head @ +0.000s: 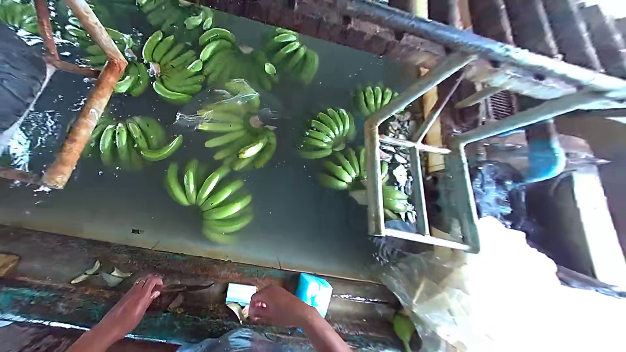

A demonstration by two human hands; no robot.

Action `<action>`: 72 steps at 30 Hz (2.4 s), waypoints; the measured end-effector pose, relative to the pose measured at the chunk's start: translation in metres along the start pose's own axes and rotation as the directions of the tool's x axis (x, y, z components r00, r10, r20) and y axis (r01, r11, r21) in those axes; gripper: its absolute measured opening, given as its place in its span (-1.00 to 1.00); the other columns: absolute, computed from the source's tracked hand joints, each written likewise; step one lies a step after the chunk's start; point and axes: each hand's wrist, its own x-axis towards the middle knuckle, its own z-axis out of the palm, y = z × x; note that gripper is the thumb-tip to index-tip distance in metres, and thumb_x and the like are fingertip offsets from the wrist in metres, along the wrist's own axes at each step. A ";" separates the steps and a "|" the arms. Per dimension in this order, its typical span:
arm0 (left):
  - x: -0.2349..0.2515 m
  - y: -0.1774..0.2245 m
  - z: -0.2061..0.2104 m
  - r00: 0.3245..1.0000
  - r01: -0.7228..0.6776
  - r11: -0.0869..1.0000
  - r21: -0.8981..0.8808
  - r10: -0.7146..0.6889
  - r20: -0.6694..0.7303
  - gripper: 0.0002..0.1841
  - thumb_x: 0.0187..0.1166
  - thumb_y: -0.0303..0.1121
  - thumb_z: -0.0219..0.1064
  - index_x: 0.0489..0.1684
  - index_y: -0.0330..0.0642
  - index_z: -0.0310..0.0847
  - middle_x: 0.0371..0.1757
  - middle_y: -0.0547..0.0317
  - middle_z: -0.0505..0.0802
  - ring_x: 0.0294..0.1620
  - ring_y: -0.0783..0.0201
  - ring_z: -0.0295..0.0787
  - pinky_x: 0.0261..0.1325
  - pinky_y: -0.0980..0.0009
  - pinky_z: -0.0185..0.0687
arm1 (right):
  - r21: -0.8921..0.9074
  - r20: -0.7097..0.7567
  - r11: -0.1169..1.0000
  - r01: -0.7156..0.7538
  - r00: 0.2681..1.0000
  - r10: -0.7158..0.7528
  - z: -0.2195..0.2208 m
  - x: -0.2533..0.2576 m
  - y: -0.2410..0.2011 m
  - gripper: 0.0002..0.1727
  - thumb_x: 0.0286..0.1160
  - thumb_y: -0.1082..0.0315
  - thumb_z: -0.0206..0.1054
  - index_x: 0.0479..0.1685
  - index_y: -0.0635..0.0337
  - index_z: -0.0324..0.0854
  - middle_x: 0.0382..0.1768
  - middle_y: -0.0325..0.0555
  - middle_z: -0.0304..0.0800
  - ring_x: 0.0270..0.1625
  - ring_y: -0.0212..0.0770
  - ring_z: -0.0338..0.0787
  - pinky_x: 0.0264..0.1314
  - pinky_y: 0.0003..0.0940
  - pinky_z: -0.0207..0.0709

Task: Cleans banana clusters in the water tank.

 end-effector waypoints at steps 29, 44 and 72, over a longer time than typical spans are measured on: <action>0.225 0.125 -0.016 0.778 -0.185 -0.117 -0.976 -0.624 -0.072 -0.42 0.78 -0.22 0.20 0.73 -0.15 0.15 0.41 -0.06 0.67 0.31 0.19 0.70 0.31 0.15 0.69 | 0.671 -0.657 0.741 -0.033 0.436 0.615 -0.094 -0.063 0.170 -0.55 0.71 0.25 0.22 0.43 0.37 0.43 -0.39 -0.14 0.65 -0.55 -0.39 0.59 -0.47 -0.42 0.56; 0.239 0.175 -0.004 0.871 -0.207 -0.216 -0.954 -0.486 -0.079 -0.64 0.80 -0.47 -0.05 0.51 -0.31 0.24 0.13 -0.05 0.70 0.03 0.22 0.72 0.07 0.22 0.73 | 0.022 -0.795 0.997 -0.076 0.603 0.063 -0.200 0.151 -0.010 -0.61 0.59 0.27 0.40 0.36 0.15 0.70 0.17 0.22 0.83 0.15 0.27 0.83 0.20 0.37 0.63; 0.210 0.182 -0.004 0.458 -0.645 0.742 0.185 0.569 -0.683 -0.65 0.65 0.02 0.32 0.34 0.31 0.66 0.51 0.07 0.68 0.72 -0.03 0.37 0.74 -0.44 -0.21 | 0.370 -0.848 0.790 0.489 0.525 0.072 -0.185 0.036 0.076 -0.51 0.23 0.63 0.41 0.26 0.33 0.61 -0.09 -0.18 0.85 -0.26 -0.46 0.78 -0.23 -0.48 0.71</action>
